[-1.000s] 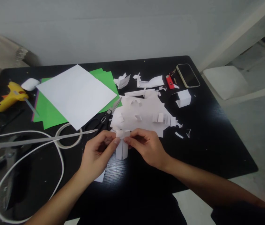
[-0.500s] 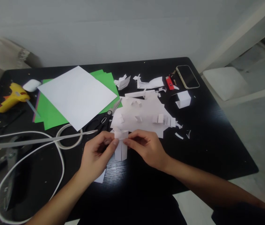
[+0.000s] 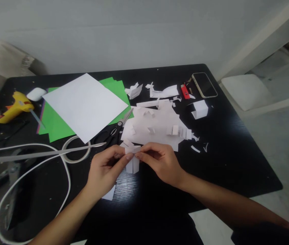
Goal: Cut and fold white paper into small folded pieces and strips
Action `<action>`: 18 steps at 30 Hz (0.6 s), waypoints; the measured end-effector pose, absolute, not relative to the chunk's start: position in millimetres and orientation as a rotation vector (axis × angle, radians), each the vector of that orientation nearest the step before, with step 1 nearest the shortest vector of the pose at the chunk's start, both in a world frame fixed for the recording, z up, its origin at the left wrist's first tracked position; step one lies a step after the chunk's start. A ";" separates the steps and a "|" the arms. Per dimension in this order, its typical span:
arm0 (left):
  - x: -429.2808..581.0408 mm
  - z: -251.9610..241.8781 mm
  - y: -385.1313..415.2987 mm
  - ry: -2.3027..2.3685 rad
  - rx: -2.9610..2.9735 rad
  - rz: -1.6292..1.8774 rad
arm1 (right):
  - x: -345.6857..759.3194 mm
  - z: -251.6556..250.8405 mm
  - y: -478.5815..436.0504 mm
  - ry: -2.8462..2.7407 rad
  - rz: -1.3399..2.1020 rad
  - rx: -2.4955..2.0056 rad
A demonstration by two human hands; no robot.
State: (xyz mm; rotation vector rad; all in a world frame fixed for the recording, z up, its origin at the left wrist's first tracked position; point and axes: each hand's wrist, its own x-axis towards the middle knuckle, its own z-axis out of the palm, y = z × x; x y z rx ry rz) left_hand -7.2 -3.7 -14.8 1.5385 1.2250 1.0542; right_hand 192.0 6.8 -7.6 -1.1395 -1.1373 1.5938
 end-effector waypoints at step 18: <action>-8.0 -13.8 -1.9 1.315 1.626 1.066 | 191.4 -10.8 8.3 -1.083 1.600 -1.149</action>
